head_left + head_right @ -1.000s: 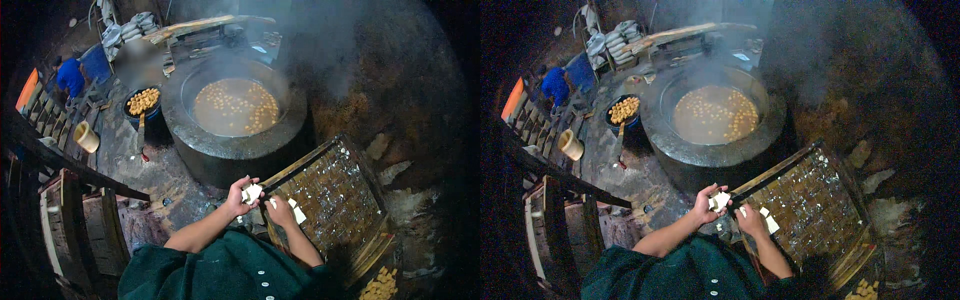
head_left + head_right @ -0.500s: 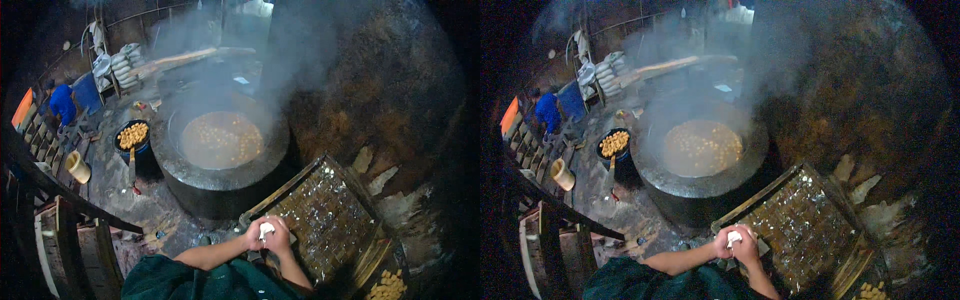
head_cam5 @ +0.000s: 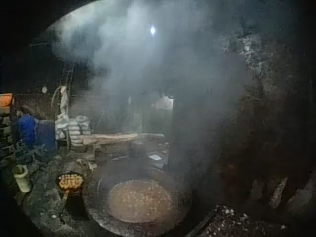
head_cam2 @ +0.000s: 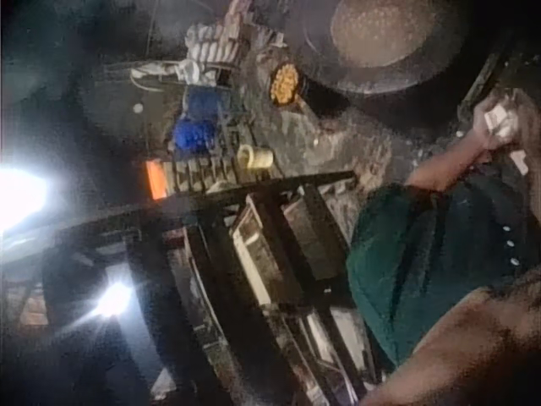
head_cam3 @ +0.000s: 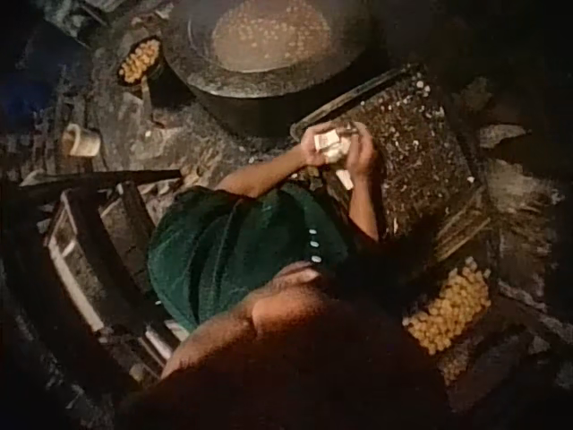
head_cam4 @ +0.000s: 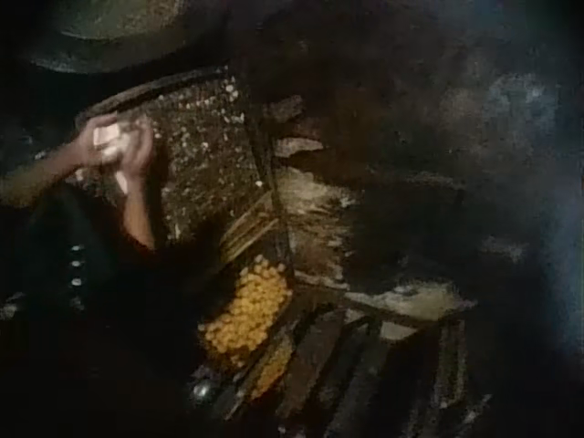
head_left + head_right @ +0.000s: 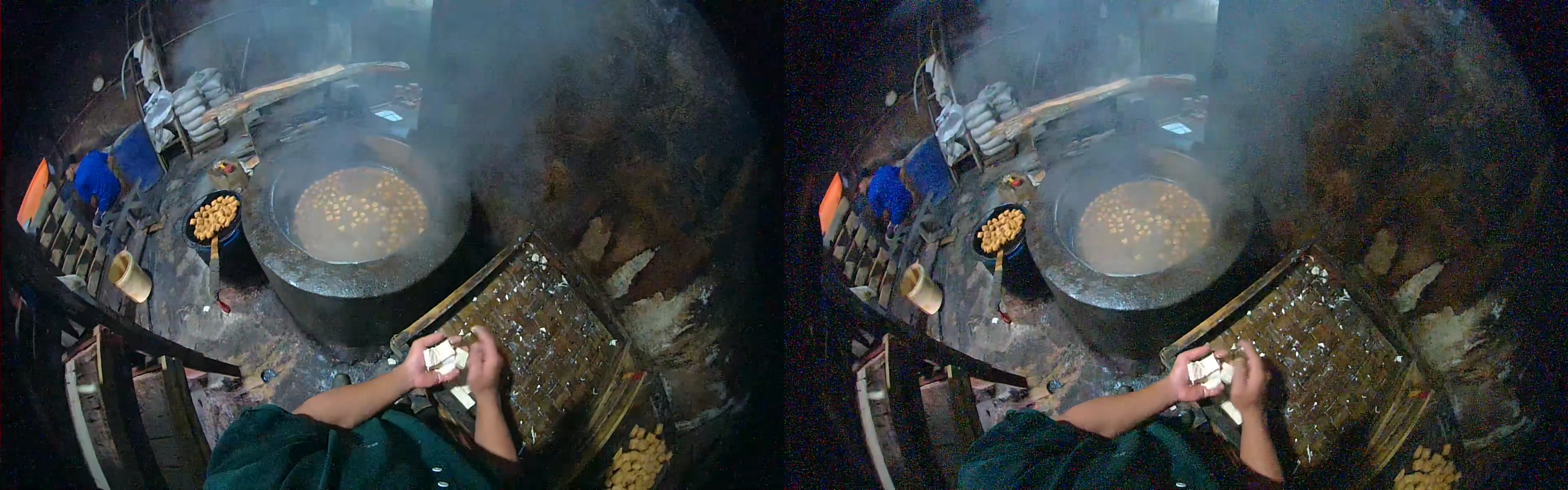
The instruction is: The person picks up blocks of white food from a wooden rack by hand and drops them into a large circular vat of boiling liquid.
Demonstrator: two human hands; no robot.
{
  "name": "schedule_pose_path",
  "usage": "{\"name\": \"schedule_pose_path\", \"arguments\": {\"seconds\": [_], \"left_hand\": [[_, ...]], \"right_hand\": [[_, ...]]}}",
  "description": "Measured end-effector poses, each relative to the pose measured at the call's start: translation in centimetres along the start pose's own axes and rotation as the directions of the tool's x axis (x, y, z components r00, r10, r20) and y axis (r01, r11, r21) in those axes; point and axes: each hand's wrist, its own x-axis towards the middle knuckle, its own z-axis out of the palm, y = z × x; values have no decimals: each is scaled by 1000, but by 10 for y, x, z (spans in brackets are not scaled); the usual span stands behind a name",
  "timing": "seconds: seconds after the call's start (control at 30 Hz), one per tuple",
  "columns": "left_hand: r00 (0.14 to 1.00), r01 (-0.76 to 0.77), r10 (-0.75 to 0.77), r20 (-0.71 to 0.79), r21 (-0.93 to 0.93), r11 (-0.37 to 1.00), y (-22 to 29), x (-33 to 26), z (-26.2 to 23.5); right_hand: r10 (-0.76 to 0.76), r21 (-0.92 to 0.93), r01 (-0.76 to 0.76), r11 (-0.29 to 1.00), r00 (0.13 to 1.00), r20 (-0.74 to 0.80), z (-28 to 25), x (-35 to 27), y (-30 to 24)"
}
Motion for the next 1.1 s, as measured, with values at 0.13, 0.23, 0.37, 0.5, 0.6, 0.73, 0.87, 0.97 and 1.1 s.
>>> {"name": "schedule_pose_path", "arguments": {"seconds": [0.13, 0.23, 0.37, 0.5, 0.6, 0.73, 0.87, 0.97, 1.1], "left_hand": [[994, -106, 106, 40, -9, 994, 14, -10, -9], [985, -171, 170, 28, 6, 985, 21, -10, -19], [977, -215, 214, -18, -42, 976, 25, -21, -20], [968, -238, 239, -72, 20, 971, 19, -20, -17], [970, -227, 227, -89, 17, 974, 17, -21, -19], [971, -213, 215, -105, 30, 977, 16, -22, -21], [968, -222, 229, -102, 71, 972, 15, -24, -18], [969, -219, 224, -101, 63, 974, 17, -25, -22], [969, -205, 210, -131, 54, 977, 14, -28, -20]], "right_hand": [[-52, -566, 52, 823, 999, 15, -1, 4, 76], [-61, -622, 116, 775, 992, 109, 4, -19, 93], [102, -628, 41, 777, 976, 191, 12, -12, 62], [150, -745, 54, 665, 967, 204, 12, -4, 62], [180, -838, 114, 533, 953, 244, 17, -4, 43], [42, -806, 227, 547, 954, 297, 14, -11, 51], [-154, -725, 356, 590, 931, 332, 3, -16, 81], [-258, -682, 408, 607, 913, 316, -3, -15, 93], [-317, -658, 441, 611, 897, 307, -10, -18, 104]]}}
